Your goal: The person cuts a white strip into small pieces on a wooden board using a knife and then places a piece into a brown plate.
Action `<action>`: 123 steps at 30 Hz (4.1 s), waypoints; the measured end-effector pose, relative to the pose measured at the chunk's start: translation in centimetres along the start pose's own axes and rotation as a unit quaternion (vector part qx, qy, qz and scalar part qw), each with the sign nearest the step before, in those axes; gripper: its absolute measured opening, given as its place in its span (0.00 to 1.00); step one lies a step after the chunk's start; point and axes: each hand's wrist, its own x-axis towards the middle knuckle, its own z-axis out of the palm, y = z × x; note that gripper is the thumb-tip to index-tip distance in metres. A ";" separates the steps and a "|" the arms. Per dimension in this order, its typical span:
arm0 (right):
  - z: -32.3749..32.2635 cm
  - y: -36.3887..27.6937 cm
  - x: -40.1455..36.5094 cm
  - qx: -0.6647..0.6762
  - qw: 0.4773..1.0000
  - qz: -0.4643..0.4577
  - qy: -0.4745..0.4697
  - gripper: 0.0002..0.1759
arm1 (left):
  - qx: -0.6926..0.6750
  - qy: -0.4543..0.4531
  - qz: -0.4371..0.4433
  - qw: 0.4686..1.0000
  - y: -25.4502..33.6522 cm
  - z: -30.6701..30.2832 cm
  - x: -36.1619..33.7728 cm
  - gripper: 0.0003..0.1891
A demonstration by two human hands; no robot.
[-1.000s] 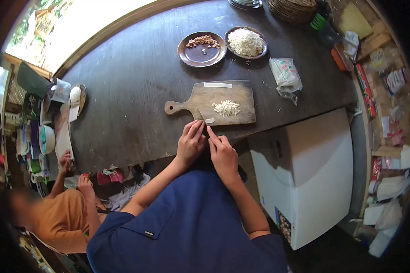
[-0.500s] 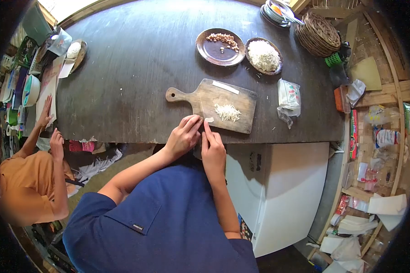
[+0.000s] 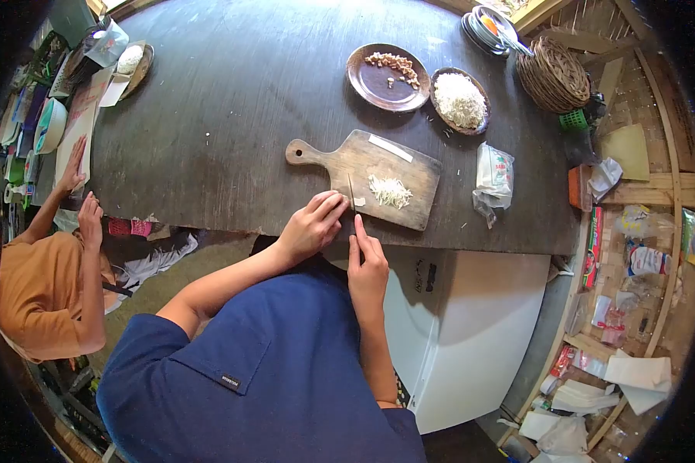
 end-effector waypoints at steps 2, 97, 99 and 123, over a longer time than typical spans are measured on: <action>0.0 0.1 -0.1 -0.001 1.000 -0.010 0.001 0.25 | 0.018 -0.006 0.007 1.000 0.0 0.1 -0.1 0.26; -0.8 1.4 -0.7 0.165 0.982 0.096 -0.004 0.27 | -0.179 -0.007 0.016 0.984 -3.4 0.4 6.2 0.07; -0.9 1.4 -0.7 0.144 0.986 0.085 -0.005 0.27 | -0.169 -0.004 0.011 0.986 -2.7 0.7 5.5 0.06; -0.3 0.2 -2.3 -0.024 0.997 -0.009 0.074 0.25 | 0.046 -0.020 0.128 0.990 -1.7 0.6 3.5 0.17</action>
